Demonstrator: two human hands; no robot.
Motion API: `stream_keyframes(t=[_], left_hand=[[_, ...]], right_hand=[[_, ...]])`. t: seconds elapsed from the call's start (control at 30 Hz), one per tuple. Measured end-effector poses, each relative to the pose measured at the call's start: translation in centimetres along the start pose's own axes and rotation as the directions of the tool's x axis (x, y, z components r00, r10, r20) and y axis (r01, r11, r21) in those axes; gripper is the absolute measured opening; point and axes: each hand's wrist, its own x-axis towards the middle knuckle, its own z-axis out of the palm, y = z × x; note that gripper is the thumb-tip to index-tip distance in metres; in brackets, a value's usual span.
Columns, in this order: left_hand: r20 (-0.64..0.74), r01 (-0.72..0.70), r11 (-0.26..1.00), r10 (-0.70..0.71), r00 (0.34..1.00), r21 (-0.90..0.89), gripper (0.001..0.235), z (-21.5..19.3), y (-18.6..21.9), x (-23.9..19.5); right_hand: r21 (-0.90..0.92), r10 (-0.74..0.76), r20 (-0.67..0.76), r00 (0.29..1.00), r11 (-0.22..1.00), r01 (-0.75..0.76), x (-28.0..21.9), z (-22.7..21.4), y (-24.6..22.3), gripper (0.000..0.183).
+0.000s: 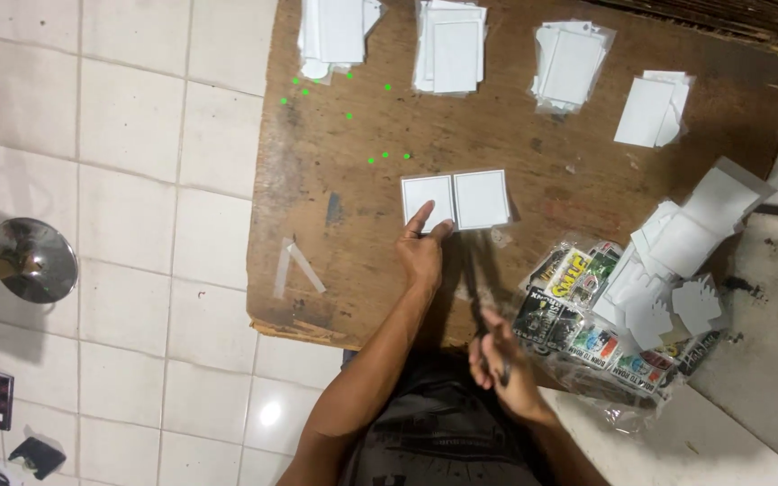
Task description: Cutting small white paper labels with scissors and organizing them on a wooden table
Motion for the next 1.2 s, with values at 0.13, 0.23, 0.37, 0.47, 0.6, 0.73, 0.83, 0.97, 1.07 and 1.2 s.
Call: stream_keyframes(t=[0.13,0.23,0.37,0.47,0.6,0.73,0.83,0.97,1.07,1.2], left_hand=[[-0.006,0.015,0.999,-0.015,1.000,-0.034,0.056,0.2,-0.3,-0.1],[-0.031,0.019,1.000,-0.019,0.999,0.011,0.054,0.1,0.3,-0.6],[-0.018,-0.023,0.999,0.024,1.000,0.048,0.052,0.0,0.2,-0.5],[-0.016,-0.026,0.999,0.027,1.000,0.039,0.052,0.1,-0.1,-0.3],[-0.018,-0.008,0.999,0.009,1.000,0.038,0.051,0.3,0.4,-0.7],[-0.013,-0.005,0.997,0.007,1.000,0.077,0.052,0.3,0.5,-0.9],[-0.022,-0.017,0.998,0.018,1.000,0.069,0.053,0.4,0.3,-0.9],[-0.024,0.006,0.999,-0.005,1.000,0.042,0.053,0.4,0.1,-0.8],[-0.034,-0.031,0.999,0.031,0.999,-0.025,0.056,-0.1,-2.6,0.6],[-0.040,-0.072,0.990,0.068,0.997,-0.121,0.060,-0.3,-3.7,0.9]], right_hand=[[-0.089,-0.036,-0.045,0.998,0.995,0.032,1.3,1.5,0.9,0.070],[-0.056,-0.020,-0.130,0.991,0.998,0.012,2.3,3.2,-0.7,0.076],[-0.061,0.045,-0.215,0.976,0.996,-0.060,3.2,3.9,-1.3,0.080],[-0.040,0.055,-0.247,0.967,0.997,-0.067,3.5,3.6,-0.7,0.079],[-0.020,0.013,-0.250,0.968,1.000,-0.019,3.7,3.7,-0.7,0.076],[0.006,-0.021,-0.290,0.957,1.000,0.024,3.9,3.5,0.5,0.071],[0.001,-0.034,-0.295,0.955,0.999,0.036,3.9,3.7,0.8,0.071],[0.027,-0.065,-0.287,0.956,0.997,0.076,4.1,3.2,1.1,0.072],[0.017,-0.094,-0.305,0.948,0.994,0.104,4.4,2.9,1.1,0.062],[-0.006,-0.131,-0.327,0.936,0.991,0.136,5.1,2.6,1.0,0.052]])
